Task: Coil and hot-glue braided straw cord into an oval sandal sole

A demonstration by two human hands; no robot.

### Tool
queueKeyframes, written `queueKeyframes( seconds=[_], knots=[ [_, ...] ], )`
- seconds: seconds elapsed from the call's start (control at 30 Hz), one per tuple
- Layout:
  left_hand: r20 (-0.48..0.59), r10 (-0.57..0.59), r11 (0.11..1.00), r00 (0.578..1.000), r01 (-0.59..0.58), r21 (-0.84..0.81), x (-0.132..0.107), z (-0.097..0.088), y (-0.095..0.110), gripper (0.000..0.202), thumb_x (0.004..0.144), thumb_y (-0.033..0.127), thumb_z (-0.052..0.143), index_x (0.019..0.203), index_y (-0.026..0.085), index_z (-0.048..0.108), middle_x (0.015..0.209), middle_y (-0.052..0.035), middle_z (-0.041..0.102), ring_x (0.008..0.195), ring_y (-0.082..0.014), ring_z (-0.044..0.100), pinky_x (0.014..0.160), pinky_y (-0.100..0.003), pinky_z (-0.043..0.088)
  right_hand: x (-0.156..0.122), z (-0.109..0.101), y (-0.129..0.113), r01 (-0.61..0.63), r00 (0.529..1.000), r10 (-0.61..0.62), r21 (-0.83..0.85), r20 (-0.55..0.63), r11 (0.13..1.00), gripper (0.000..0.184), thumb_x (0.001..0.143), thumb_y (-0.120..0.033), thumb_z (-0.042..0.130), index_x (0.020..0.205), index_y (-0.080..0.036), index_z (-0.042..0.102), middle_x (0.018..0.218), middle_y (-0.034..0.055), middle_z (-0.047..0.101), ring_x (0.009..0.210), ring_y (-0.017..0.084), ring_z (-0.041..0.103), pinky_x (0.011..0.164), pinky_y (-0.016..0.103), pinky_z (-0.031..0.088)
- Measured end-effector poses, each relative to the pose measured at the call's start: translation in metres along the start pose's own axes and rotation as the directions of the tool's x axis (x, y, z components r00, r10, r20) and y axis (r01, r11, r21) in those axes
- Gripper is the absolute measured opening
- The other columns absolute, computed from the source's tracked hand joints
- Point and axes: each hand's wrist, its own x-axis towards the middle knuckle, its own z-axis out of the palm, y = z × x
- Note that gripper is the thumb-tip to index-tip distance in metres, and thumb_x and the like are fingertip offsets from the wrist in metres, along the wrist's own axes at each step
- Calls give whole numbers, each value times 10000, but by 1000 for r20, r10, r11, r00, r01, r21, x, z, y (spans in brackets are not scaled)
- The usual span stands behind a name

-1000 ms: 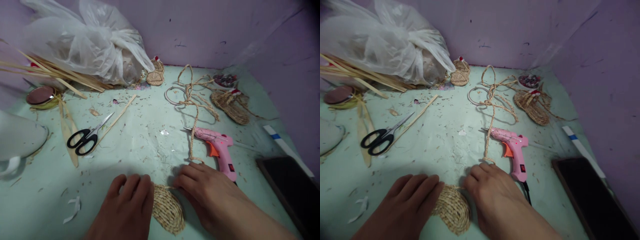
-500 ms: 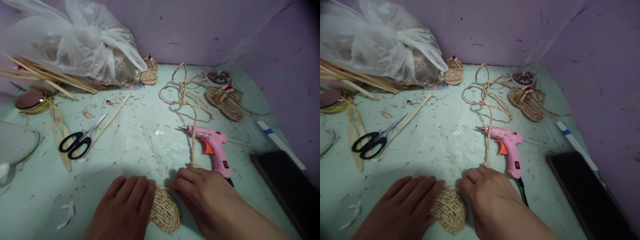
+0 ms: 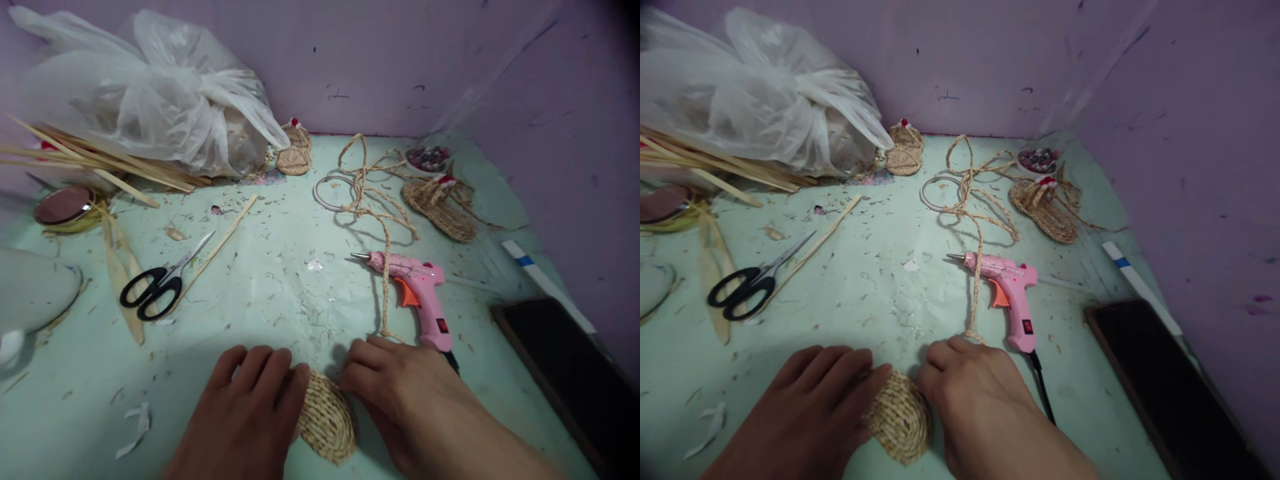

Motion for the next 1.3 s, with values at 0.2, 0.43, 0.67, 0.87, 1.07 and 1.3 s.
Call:
queueKeyframes(
  seconds=[0.2,0.43,0.67,0.87,1.07,1.3],
  knots=[
    [-134,96,994,986,-87,69,-2,8,1,358,766,110,472,1090,211,587,1070,-51,651,977,-247,546,867,-412,364,-4,-7,-6,-58,998,56,60,34,997,234,652,-86,550,815,-231,634,814,9,640,720,183,582,622,292,461],
    [-182,3,1000,983,1,22,-3,13,-1,361,736,115,525,1078,223,561,987,-15,663,901,-209,576,850,-372,373,-4,0,-5,-37,998,38,28,-53,999,62,751,-170,610,700,-202,628,723,4,640,661,164,587,591,269,458],
    [-350,-54,992,935,90,87,-2,17,-7,393,712,275,592,1084,168,520,945,-44,678,831,-214,602,748,-348,410,10,16,4,56,922,-95,-112,-375,992,248,610,-207,746,839,-218,650,749,3,672,647,204,626,573,317,488],
    [-197,-192,980,961,179,-84,-1,12,-1,423,669,317,648,1061,186,559,988,-73,655,865,-244,576,753,-367,438,10,11,-2,67,942,-95,-96,-323,993,393,573,-251,772,932,-213,615,873,32,685,723,245,654,595,380,542],
    [-76,-174,973,982,159,-165,-1,8,-3,384,709,330,594,1053,161,579,979,-92,606,864,-252,527,773,-420,419,0,22,5,80,954,-110,-116,-278,990,369,709,-188,659,1063,-186,555,1050,82,647,873,240,642,691,371,565],
    [-130,-113,992,985,120,48,1,23,-2,357,720,226,574,1064,131,588,955,-102,637,867,-262,534,791,-408,409,11,17,8,159,923,-232,-245,-308,956,339,738,-209,667,1061,-200,562,1029,59,667,870,208,648,724,303,548]
  ],
)
